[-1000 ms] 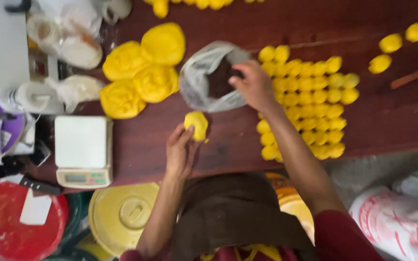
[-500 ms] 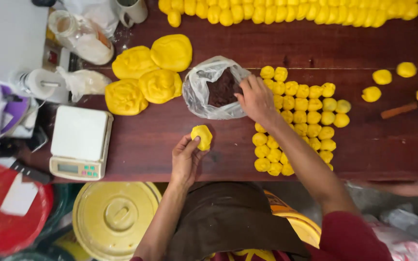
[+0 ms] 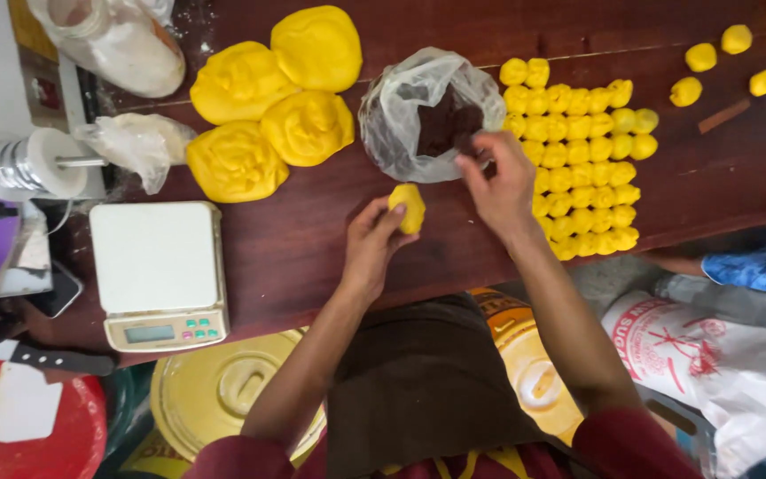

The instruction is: Filling small portions of yellow dough with a dark paste and shaping them into balls for baking.

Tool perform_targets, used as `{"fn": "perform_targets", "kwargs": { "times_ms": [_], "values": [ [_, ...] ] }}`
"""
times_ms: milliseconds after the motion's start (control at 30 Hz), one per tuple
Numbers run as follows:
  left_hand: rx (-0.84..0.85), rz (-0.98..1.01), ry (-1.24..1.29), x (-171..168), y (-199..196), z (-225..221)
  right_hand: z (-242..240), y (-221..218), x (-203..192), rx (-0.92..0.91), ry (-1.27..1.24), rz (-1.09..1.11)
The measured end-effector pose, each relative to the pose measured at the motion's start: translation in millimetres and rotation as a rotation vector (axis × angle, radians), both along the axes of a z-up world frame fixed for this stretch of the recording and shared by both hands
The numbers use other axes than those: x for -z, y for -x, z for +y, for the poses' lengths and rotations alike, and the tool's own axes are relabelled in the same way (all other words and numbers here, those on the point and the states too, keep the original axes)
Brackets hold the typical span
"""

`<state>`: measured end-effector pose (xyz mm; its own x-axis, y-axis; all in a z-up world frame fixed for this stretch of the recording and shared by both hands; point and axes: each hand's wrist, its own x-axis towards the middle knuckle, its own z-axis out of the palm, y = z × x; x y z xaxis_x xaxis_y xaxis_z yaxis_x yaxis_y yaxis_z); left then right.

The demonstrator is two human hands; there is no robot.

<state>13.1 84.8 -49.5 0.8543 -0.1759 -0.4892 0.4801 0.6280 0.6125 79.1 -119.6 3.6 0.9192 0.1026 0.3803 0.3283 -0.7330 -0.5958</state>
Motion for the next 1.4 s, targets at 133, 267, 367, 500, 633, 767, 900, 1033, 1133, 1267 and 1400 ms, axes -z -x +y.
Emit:
{"fn": "perform_targets", "kwargs": {
  "times_ms": [133,267,367,500,633,767,900,1033,1133,1267,1400],
  "values": [
    [-0.004,-0.071,-0.010,-10,-6,-15,30,29,-16,-0.140,-0.014,0.017],
    [-0.092,-0.130,-0.106,-16,5,-28,28,43,-28,-0.339,-0.108,0.073],
    [-0.152,-0.026,-0.052,-9,16,-46,-3,40,-16,-0.413,-0.270,0.161],
    [-0.230,0.022,0.132,-15,26,-72,-38,43,12,-0.427,-0.394,0.228],
    [-0.181,-0.009,0.055,-26,30,-82,-52,28,5,-0.477,-0.424,0.263],
    [-0.145,0.018,0.034,-15,30,-68,-69,-10,18,-0.482,-0.455,0.250],
    [-0.153,-0.014,0.089,1,25,-46,-67,-65,7,-0.142,-0.266,0.345],
    [-0.101,0.030,0.000,5,20,-21,-52,-86,14,-0.226,0.243,0.123],
    [-0.069,0.014,0.006,14,28,-3,-37,-88,21,-0.280,0.438,0.011],
    [-0.070,0.066,0.024,22,34,12,-32,-73,25,-0.234,0.498,0.057],
    [-0.069,0.069,-0.025,10,28,16,-39,-52,36,-0.172,0.258,-0.018]
  ]
}}
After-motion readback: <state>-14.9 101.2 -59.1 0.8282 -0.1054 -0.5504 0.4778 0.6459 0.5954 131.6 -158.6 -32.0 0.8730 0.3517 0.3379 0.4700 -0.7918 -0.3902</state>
